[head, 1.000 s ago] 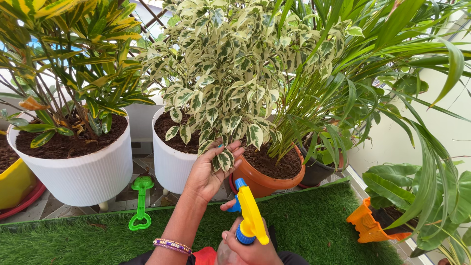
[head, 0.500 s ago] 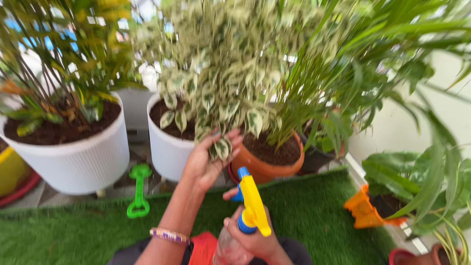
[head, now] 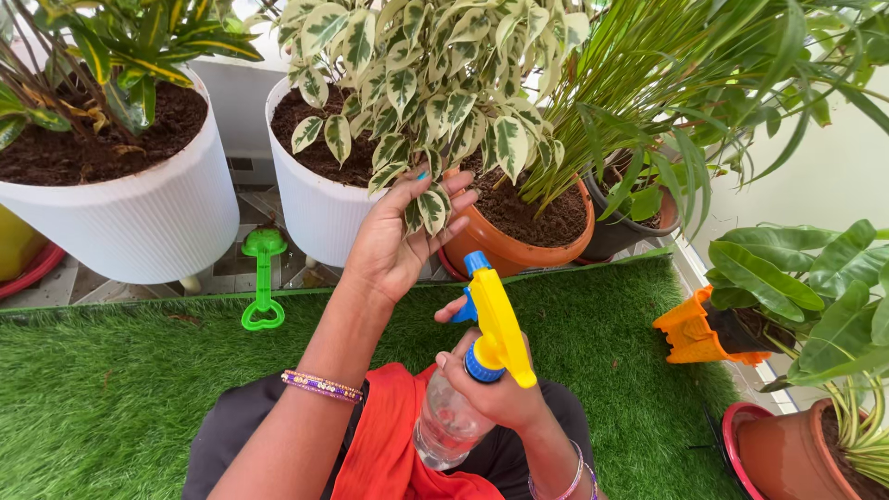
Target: The person uses a spray bottle to mist the leaves of several potted plants on a balcony. They hold the plants with one hand while spraying with the other, moving between different pots to cover the foliage.
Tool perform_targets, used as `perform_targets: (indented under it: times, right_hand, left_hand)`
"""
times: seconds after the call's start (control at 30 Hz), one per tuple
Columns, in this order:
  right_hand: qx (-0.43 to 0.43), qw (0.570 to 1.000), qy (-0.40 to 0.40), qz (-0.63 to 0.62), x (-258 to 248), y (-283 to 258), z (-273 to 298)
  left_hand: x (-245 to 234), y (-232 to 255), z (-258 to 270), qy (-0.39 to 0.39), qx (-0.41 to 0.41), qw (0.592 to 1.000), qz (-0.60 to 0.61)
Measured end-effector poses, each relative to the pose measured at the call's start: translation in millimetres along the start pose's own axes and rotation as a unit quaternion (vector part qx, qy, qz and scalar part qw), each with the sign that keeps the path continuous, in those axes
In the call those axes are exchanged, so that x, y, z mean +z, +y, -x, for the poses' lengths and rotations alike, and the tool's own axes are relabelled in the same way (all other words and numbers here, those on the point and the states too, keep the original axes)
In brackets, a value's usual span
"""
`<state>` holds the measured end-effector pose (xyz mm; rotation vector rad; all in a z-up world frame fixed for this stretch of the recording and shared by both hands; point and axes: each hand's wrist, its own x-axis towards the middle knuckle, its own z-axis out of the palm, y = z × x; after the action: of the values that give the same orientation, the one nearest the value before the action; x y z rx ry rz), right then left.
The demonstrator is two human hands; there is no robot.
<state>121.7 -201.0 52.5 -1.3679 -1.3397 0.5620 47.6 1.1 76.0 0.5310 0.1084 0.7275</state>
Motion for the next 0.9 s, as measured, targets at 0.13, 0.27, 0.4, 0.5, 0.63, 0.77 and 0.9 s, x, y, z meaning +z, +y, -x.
perform_targets:
  times: [0.13,0.27,0.4,0.5,0.63,0.77,0.9]
  right_hand:
    - [-0.054,0.998,0.003,0.037,-0.7,0.8,0.1]
    - [-0.071,0.997,0.028,0.032,-3.2,5.4,1.2]
    - [-0.023,0.998,0.022,-0.048,-11.1,8.1,2.1]
    - [-0.007,0.997,0.04,-0.062,-11.8,7.5,2.1]
    - [-0.044,0.998,0.037,0.007,-9.9,2.1,-1.2]
    - [-0.034,0.997,0.062,-0.016,-11.1,-8.9,-3.4]
    - [-0.05,0.996,0.077,0.021,-18.1,-10.5,-4.6]
  left_hand:
    - [0.5,-1.5,-0.2,-0.005,-0.003,1.0,-0.002]
    - [2.6,-3.0,-1.3,-0.002,-0.007,1.0,0.0]
    - [6.4,-4.8,-3.0,-0.011,-0.01,1.0,0.005]
    - [9.8,-6.5,-6.0,-0.016,-0.007,1.0,0.008]
    - [19.4,-10.4,-12.5,-0.003,0.0,1.0,-0.006]
    - [35.4,-17.1,-24.0,0.012,-0.012,1.0,-0.022]
    - [52.3,-21.5,-32.8,0.009,-0.024,1.0,-0.009]
